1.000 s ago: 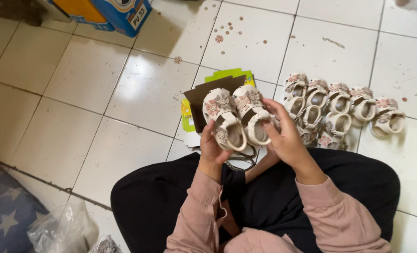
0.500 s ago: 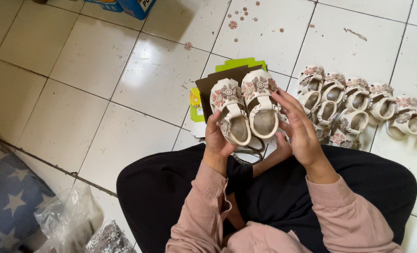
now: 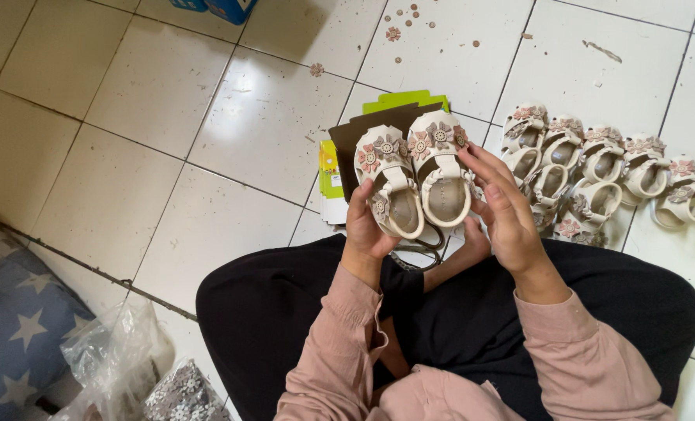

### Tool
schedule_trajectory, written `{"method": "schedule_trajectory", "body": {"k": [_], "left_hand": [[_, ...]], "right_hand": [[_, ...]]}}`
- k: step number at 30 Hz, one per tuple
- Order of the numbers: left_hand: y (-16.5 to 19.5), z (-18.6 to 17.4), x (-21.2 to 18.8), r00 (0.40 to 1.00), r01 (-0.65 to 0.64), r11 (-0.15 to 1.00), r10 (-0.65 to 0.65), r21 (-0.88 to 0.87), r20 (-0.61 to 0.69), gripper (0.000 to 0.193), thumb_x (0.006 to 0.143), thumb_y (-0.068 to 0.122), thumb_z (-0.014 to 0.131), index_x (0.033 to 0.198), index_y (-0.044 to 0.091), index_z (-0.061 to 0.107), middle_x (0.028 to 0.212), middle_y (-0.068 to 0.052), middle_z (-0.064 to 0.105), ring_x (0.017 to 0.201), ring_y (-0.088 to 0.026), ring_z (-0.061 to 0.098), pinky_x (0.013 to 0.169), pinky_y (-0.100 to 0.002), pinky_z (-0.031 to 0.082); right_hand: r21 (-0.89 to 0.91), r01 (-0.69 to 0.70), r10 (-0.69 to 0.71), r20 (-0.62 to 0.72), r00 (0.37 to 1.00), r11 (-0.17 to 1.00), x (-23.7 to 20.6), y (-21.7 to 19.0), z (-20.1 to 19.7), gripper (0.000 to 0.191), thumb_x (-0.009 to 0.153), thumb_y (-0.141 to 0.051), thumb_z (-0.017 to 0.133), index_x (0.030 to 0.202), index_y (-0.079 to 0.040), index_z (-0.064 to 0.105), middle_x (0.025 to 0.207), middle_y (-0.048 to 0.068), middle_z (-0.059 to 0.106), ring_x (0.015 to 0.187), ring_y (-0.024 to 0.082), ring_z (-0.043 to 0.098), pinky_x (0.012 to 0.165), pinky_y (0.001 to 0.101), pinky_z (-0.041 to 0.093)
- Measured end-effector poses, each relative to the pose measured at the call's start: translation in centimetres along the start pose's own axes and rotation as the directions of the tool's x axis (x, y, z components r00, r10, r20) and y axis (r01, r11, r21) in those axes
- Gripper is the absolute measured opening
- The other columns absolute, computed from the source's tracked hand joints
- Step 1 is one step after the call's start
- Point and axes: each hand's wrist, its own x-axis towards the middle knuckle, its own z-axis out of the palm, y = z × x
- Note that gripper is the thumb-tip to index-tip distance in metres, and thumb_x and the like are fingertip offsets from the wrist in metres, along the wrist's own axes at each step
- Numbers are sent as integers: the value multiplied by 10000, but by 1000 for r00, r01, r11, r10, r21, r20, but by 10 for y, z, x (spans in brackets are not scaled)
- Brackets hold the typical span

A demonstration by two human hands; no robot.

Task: The person sits on the floor and uses shears to trim excess material from the heel of a beige child's sandal. After trimming, the sandal is placed into a green and yellow shoebox, which is then closed and stacked with other boxes. The process is repeated for multiple sandals.

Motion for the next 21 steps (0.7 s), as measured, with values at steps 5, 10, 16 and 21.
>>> {"method": "schedule_trajectory", "body": {"k": [5, 10, 16, 21], "left_hand": [[2, -9, -5, 977, 90, 995, -82, -31, 196, 555, 1015, 317, 702, 1427, 6, 497, 1322, -183, 648, 1217, -303, 656, 1049, -444, 558], [9, -9, -13, 974, 50, 997, -60, 51, 217, 575, 984, 286, 706, 1423, -20, 495, 1291, -183, 667, 1156, -299, 673, 987, -444, 578], [13, -7, -34, 990, 94, 972, -115, 214, 87, 626, 964, 224, 720, 1490, -19, 484, 1340, -166, 651, 1214, -280, 659, 1047, -409, 561], [24, 1, -41, 978, -15, 996, -3, 84, 209, 583, 926, 212, 714, 1438, 2, 532, 1315, -153, 675, 1197, -276, 678, 1021, -412, 567]], "right_hand": [[259, -222, 215, 56, 975, 940, -4, 27, -6, 533, 1100, -333, 410, 1560, -62, 415, 1668, 194, 380, 840, 208, 519, 581, 285, 425], [724, -169, 443, -206, 872, 669, 4, 91, 7, 366, 1143, -393, 422, 1239, -59, 538, 1279, 245, 525, 921, 232, 695, 699, 311, 566], [-442, 118, -123, 16, 992, 890, -7, 137, 30, 192, 914, -133, 700, 1068, -27, 659, 920, 164, 734, 832, 269, 715, 700, 381, 568], [-254, -470, 462, -95, 882, 845, -23, 151, 40, 326, 943, -106, 563, 1263, -67, 609, 851, 163, 732, 703, 363, 700, 607, 461, 552]]}}
